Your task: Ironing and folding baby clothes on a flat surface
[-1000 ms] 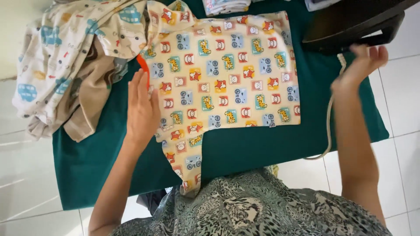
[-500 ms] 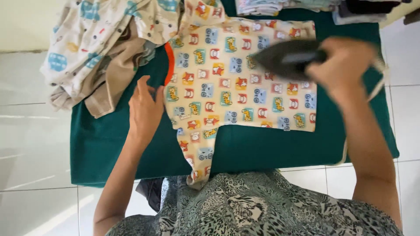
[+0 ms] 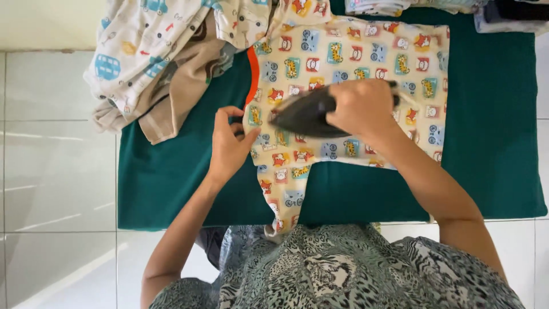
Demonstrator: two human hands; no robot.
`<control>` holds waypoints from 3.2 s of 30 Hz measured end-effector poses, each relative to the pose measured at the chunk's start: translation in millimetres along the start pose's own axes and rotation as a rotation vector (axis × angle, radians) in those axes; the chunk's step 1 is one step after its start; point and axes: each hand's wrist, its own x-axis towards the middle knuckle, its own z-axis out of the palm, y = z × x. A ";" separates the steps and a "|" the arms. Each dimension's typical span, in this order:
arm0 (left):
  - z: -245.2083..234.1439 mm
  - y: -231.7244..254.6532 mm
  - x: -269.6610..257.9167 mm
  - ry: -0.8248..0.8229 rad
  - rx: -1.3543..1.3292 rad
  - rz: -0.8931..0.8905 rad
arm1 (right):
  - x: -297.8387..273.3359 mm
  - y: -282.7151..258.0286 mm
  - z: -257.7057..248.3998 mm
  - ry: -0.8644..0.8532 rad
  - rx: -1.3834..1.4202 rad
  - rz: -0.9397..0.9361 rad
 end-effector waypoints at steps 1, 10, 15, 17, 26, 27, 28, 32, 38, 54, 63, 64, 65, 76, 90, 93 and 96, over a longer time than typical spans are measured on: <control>-1.0 4.0 0.1 -0.004 0.000 0.003 | 4.7 -3.8 0.7 0.003 -0.003 0.003; 0.1 21.5 -6.6 0.021 0.146 0.025 | 1.1 -5.8 -3.4 -0.070 0.051 -0.086; -4.4 16.1 -8.6 0.033 0.185 -0.065 | -32.9 34.3 -17.7 -0.157 -0.035 0.096; -5.0 22.9 -11.1 0.032 0.227 -0.021 | -50.1 59.5 -20.9 -0.132 -0.111 0.173; -3.2 31.4 -9.6 -0.018 0.386 0.108 | -109.3 163.5 -16.8 -0.048 -0.406 0.450; -2.8 34.2 -10.2 -0.022 0.450 0.148 | -111.7 165.9 -18.0 -0.086 -0.351 0.467; -1.7 39.8 -9.0 -0.023 0.448 0.152 | -110.1 155.5 -23.3 -0.083 -0.354 0.468; 1.1 47.6 -5.5 0.015 0.777 0.463 | -102.8 103.6 -44.3 -0.214 -0.144 0.387; 0.9 44.1 4.1 -0.125 0.867 0.635 | -115.9 69.8 -50.2 -0.177 -0.124 0.244; -14.9 45.0 10.5 -0.229 0.924 0.620 | -175.0 148.7 -59.7 -0.232 -0.128 0.143; 11.3 26.9 4.2 -0.657 0.635 0.896 | -90.0 81.7 -54.3 -0.150 -0.123 0.315; 11.0 27.5 5.1 -0.657 0.637 0.897 | -76.7 77.9 -53.6 -0.148 -0.123 0.315; 10.4 27.9 6.1 -0.664 0.624 0.903 | -63.3 73.9 -52.8 -0.305 -0.019 0.368; 6.6 22.5 7.4 -0.675 0.564 0.811 | 46.7 2.9 2.2 -0.229 0.063 0.083; 3.9 17.1 5.2 -0.692 0.563 0.828 | -21.1 4.7 -39.8 -0.377 0.009 0.041; 4.3 15.8 4.0 -0.679 0.562 0.824 | -38.3 28.1 -43.7 -0.165 -0.078 0.074; 4.9 11.7 3.2 -0.680 0.563 0.807 | -42.5 73.2 -41.9 -0.335 -0.193 0.355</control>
